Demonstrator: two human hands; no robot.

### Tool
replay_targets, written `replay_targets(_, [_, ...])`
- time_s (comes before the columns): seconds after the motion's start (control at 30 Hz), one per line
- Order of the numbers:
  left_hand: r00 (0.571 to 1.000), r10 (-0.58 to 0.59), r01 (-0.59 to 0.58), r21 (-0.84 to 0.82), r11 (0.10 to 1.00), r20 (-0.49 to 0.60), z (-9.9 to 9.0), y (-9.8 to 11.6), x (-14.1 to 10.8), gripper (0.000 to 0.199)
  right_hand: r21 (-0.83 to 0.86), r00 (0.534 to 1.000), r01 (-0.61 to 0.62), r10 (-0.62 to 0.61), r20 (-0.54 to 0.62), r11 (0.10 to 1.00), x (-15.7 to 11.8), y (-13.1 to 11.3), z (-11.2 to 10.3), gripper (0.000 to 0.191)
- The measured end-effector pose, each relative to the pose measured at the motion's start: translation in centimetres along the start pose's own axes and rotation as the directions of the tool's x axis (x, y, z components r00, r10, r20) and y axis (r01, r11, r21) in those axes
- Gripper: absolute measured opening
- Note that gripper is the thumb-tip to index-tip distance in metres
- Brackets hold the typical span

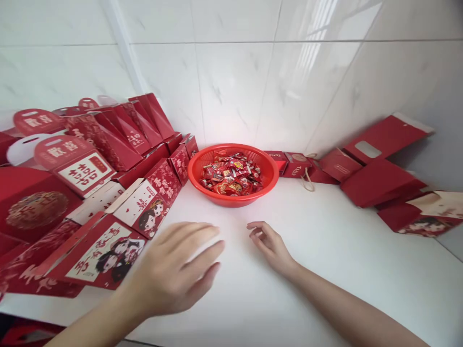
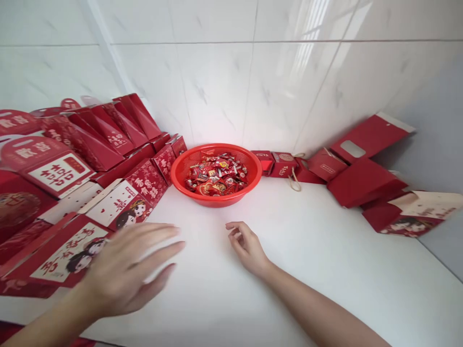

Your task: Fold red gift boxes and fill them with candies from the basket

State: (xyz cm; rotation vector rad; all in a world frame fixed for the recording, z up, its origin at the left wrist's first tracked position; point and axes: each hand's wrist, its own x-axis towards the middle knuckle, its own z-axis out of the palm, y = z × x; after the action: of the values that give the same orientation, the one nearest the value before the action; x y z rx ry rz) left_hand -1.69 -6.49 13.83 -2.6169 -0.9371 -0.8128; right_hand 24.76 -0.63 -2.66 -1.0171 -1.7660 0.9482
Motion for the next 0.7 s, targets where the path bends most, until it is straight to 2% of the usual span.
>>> replay_targets(0.03, [0.994,0.081,-0.078,-0.055,0.995,0.069,2.2,0.4,0.7,0.026,-0.067,0.997,0.072,-0.074,-0.034,0.995,0.5,0.3,-0.6,0.024])
replay_targets(0.07, [0.986,0.112,-0.099,-0.109,0.989,0.122,4.5,0.6,1.3,0.022,-0.148,0.986,0.144,-0.155,-0.068,0.978,1.1,0.6,-1.4,0.026])
replay_targets(0.13, [0.96,0.143,-0.092,-0.21,0.973,0.242,9.1,0.3,2.3,0.017,-0.34,0.941,0.241,-0.305,-0.148,0.909,2.6,1.5,-4.1,0.03])
replay_targets(0.17, [0.945,0.14,-0.066,-0.249,0.966,0.294,11.3,-0.1,2.6,0.018,-0.442,0.913,0.245,-0.358,-0.194,0.863,3.3,1.9,-6.0,0.03])
replay_targets(0.23, [0.92,0.105,0.004,-0.277,0.961,0.377,15.0,-1.0,2.9,0.027,-0.617,0.855,0.142,-0.41,-0.317,0.774,4.3,2.2,-10.7,0.029])
replay_targets(0.3, [0.903,0.063,0.074,-0.298,0.952,0.425,17.6,-2.1,2.9,0.039,-0.732,0.752,-0.048,-0.457,-0.474,0.679,4.6,1.5,-16.2,0.026])
replay_targets(0.37, [0.887,0.055,0.119,-0.343,0.932,0.459,18.9,-2.9,2.7,0.047,-0.764,0.616,-0.281,-0.501,-0.608,0.581,4.1,-0.2,-21.7,0.027])
replay_targets(0.43, [0.874,0.07,0.137,-0.382,0.914,0.481,19.4,-3.5,2.5,0.051,-0.705,0.483,-0.473,-0.514,-0.709,0.529,2.9,-2.2,-26.3,0.031])
replay_targets(0.5, [0.865,0.075,0.143,-0.388,0.911,0.496,19.3,-3.8,2.3,0.051,-0.549,0.357,-0.646,-0.426,-0.831,0.531,1.7,-3.6,-29.8,0.035])
replay_targets(0.57, [0.858,0.073,0.145,-0.376,0.915,0.509,19.1,-3.8,2.4,0.051,-0.385,0.339,-0.801,-0.183,-0.923,0.458,0.5,-3.7,-32.1,0.038])
replay_targets(0.63, [0.855,0.071,0.145,-0.368,0.918,0.514,19.0,-3.8,2.5,0.051,-0.281,0.31,-0.89,0.025,-0.95,0.36,-0.3,-2.7,-33.5,0.042])
replay_targets(0.7, [0.854,0.073,0.144,-0.369,0.918,0.515,19.0,-3.7,2.6,0.051,-0.23,0.283,-0.923,0.139,-0.949,0.31,-0.9,-1.4,-34.4,0.044])
